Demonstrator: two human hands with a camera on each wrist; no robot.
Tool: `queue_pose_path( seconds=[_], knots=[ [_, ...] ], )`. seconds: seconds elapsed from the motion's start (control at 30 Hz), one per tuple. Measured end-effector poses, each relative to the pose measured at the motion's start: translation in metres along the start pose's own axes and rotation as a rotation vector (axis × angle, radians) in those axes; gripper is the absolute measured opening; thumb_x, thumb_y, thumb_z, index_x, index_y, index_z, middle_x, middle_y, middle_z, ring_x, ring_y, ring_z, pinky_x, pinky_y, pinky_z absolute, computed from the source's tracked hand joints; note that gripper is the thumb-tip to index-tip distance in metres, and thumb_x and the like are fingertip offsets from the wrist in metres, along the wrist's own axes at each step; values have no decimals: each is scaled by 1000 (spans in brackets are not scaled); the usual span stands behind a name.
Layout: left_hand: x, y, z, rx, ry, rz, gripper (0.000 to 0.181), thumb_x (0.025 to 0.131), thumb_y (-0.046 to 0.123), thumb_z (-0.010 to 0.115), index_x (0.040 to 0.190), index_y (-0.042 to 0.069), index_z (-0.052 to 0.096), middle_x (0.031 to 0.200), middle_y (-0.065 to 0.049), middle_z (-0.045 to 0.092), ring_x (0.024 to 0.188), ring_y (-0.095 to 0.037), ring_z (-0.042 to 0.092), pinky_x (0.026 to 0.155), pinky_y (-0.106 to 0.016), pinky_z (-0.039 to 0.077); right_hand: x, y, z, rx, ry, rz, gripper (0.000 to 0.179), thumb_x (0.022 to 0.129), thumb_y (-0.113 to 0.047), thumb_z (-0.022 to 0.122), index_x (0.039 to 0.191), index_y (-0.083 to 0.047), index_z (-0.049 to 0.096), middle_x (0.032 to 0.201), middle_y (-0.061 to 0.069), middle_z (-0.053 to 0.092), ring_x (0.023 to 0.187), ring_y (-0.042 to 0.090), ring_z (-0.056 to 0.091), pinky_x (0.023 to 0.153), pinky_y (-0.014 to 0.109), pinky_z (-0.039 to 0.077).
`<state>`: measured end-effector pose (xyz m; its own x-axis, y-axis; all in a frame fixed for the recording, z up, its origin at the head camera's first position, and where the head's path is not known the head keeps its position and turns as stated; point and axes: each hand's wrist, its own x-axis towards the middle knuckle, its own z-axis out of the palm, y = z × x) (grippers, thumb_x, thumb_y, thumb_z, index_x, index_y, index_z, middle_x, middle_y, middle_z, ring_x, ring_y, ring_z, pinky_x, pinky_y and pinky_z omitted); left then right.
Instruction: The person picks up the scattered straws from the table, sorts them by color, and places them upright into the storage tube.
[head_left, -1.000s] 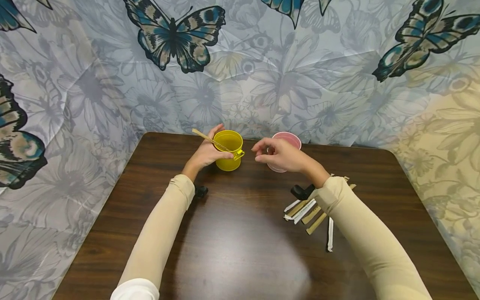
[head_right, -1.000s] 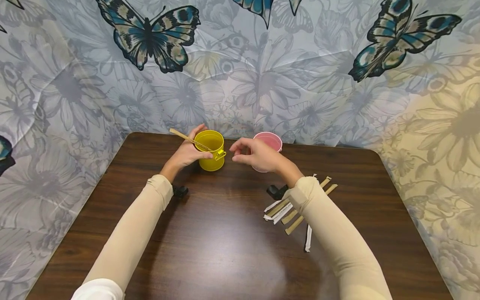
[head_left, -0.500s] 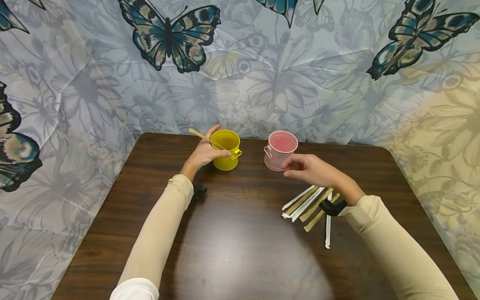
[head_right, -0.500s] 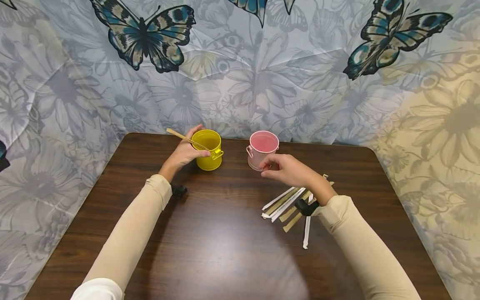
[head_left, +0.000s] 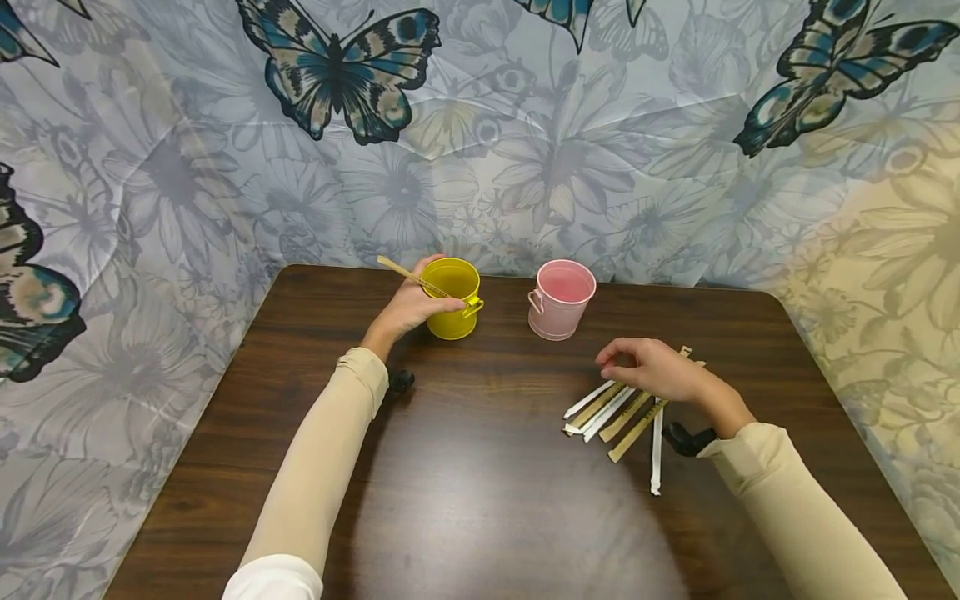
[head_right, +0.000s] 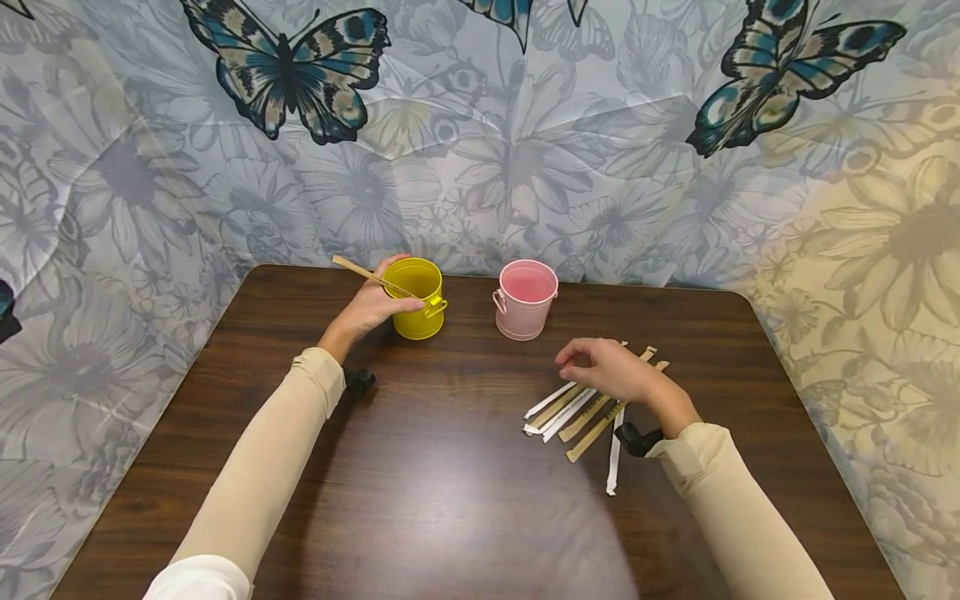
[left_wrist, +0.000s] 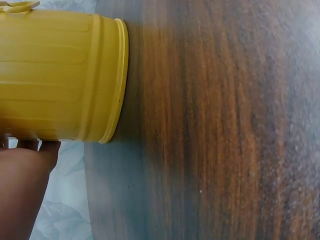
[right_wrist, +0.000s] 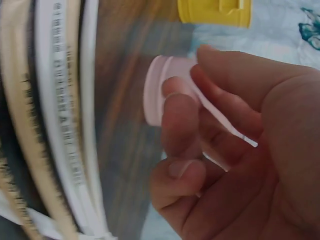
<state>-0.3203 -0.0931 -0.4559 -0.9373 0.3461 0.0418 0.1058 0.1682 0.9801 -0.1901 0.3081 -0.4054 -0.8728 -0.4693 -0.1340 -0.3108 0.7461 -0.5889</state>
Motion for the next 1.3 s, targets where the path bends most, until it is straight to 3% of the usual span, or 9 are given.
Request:
queue_pose_path(
  seconds=[0.23,0.43,0.93,1.3],
  knots=[
    [-1,-1,5,-14,-4,-24,95,84,22,83,159,20,25,148,-12,50,133,-29,51,119,-44,39,-13,25,15,-55,21,-1,16,95,-9,69,109,-2,72,101,6,74,83,9,60,69,22,49],
    [-1,-5,4,-29,-7,-4,93,86,19,81,159,17,24,148,-13,50,133,-30,50,120,-45,37,-11,36,26,-97,49,-34,11,92,-4,71,102,-4,73,98,6,73,90,16,65,75,29,54],
    [1,-6,5,-51,-12,2,95,85,18,81,159,15,22,152,-11,46,135,-30,49,121,-46,36,3,37,33,-218,75,-21,9,91,-4,72,100,-5,72,99,9,68,93,25,66,82,45,54],
    [0,-4,5,-63,-2,1,96,83,15,82,159,17,23,151,-12,47,137,-27,48,122,-45,35,5,34,32,-190,17,18,9,85,-6,75,92,-11,71,96,7,63,79,15,53,70,29,44]
  ],
)
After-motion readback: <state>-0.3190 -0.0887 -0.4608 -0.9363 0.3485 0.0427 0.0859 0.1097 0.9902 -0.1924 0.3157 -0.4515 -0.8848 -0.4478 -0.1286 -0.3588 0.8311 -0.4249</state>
